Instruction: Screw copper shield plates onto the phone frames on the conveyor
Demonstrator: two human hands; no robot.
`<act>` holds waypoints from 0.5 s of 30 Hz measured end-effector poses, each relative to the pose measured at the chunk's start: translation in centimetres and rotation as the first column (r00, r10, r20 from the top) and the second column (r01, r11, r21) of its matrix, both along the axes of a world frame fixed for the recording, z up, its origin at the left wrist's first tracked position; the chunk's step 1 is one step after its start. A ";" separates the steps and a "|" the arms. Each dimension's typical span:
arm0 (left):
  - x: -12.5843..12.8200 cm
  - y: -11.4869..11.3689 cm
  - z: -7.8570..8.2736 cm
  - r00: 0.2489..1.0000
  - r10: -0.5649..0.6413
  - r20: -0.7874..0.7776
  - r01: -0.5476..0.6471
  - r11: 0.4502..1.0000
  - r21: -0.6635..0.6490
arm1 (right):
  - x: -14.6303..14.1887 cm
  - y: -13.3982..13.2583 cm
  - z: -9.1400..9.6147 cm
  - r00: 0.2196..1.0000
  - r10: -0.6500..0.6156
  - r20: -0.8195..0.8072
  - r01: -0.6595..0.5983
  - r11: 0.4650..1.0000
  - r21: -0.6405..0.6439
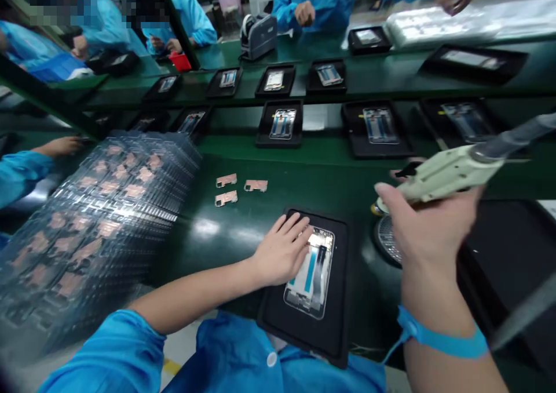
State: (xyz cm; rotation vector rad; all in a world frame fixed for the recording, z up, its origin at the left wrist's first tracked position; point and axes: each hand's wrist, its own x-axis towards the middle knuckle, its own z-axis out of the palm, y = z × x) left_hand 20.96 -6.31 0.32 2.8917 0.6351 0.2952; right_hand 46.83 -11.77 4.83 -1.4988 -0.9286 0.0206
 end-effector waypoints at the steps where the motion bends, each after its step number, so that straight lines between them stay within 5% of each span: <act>1: 0.8 0.4 -0.1 1.000 0.019 -0.014 -0.019 1.000 -0.002 | 0.3 1.1 0.8 0.992 -0.001 -0.124 0.010 0.997 0.077; 5: 2.8 1.7 -0.1 0.997 0.068 -0.046 -0.070 0.997 -0.045 | 0.4 1.6 2.1 0.989 0.027 -0.145 -0.010 0.993 0.120; 10: 3.0 1.9 0.0 0.996 0.077 -0.049 -0.081 0.991 -0.104 | 0.7 -1.6 0.1 0.994 -0.098 -0.049 0.106 0.972 0.208; 15: 3.0 1.8 0.3 0.997 0.054 -0.062 -0.060 0.993 -0.105 | 1.4 -2.0 -1.5 0.991 -0.130 0.016 0.122 0.957 0.264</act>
